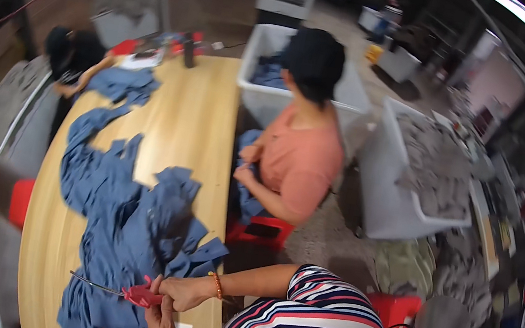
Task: Trim excess threads from sewn garments using scissors.
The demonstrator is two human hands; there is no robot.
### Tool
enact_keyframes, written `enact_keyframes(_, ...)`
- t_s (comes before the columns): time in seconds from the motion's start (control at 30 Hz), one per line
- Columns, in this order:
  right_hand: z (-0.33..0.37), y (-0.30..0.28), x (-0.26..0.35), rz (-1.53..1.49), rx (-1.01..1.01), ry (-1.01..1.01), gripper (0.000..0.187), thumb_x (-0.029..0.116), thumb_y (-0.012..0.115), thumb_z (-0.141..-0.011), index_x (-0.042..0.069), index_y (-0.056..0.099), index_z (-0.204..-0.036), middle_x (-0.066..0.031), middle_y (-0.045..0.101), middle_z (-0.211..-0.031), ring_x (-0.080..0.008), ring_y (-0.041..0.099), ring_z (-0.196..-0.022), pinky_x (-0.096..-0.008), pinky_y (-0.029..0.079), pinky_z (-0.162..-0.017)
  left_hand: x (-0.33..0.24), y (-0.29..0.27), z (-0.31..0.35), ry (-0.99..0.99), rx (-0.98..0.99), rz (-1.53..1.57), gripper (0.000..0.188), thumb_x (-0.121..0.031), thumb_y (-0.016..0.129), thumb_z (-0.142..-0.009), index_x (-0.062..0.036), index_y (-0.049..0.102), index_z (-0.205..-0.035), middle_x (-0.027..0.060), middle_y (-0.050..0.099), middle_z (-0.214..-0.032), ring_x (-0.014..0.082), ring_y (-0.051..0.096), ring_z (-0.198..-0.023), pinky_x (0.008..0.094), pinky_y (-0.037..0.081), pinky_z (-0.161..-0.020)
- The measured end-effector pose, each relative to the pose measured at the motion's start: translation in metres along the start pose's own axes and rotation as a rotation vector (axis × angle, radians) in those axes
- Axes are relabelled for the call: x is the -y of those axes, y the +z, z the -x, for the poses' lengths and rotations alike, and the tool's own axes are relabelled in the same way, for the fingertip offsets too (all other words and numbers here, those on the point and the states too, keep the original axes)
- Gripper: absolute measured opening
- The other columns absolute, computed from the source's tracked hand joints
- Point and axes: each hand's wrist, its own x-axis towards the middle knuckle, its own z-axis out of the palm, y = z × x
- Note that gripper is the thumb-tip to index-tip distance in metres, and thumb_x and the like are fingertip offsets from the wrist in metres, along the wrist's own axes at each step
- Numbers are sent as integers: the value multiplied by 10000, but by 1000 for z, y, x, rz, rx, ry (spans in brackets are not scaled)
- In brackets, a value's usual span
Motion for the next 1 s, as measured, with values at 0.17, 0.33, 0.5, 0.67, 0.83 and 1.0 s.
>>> enact_keyframes(0.17,50,-27,-10,76,-143,77,114,24,554,-672,-25,567,-774,-115,606,-657,-229,602,-636,-354,441,-570,7,14,-38,114,466,-359,359,-180,544,-942,69,537,-1200,150,596,-1165,174,568,-940,295,436,-850)
enact_keyframes(0.33,95,-34,-2,171,-338,297,106,47,556,-666,-44,528,-712,-153,574,-590,-256,612,-577,-376,444,-525,7,49,-52,311,650,-476,351,-184,574,-921,78,560,-1153,161,661,-1013,158,587,-910,291,446,-828)
enact_keyframes(0.5,110,-36,1,238,-589,247,188,137,587,-787,-30,535,-718,-142,557,-553,-260,596,-535,-374,437,-519,2,54,-58,193,653,-346,321,-92,576,-892,80,540,-1161,157,653,-1005,170,612,-918,282,452,-845)
enact_keyframes(0.67,93,-34,-17,204,-572,190,276,253,594,-871,-9,626,-788,-61,604,-558,-154,616,-528,-327,475,-508,10,19,-64,213,494,-356,282,-61,574,-874,68,564,-1124,147,655,-969,154,615,-930,293,475,-837)
enact_keyframes(0.83,66,-51,-7,58,-743,284,318,305,573,-881,22,637,-752,-52,581,-533,-136,592,-473,-306,467,-458,5,-22,-85,239,179,-634,266,-110,637,-846,26,634,-1074,167,666,-1038,254,640,-974,320,475,-859)
enact_keyframes(1.0,13,-82,-40,-78,-674,253,250,196,625,-878,-9,589,-1017,-56,591,-656,-125,580,-495,-281,474,-447,5,-76,-107,7,0,-717,288,-180,648,-849,-2,639,-1076,134,669,-1008,226,649,-884,323,511,-746)
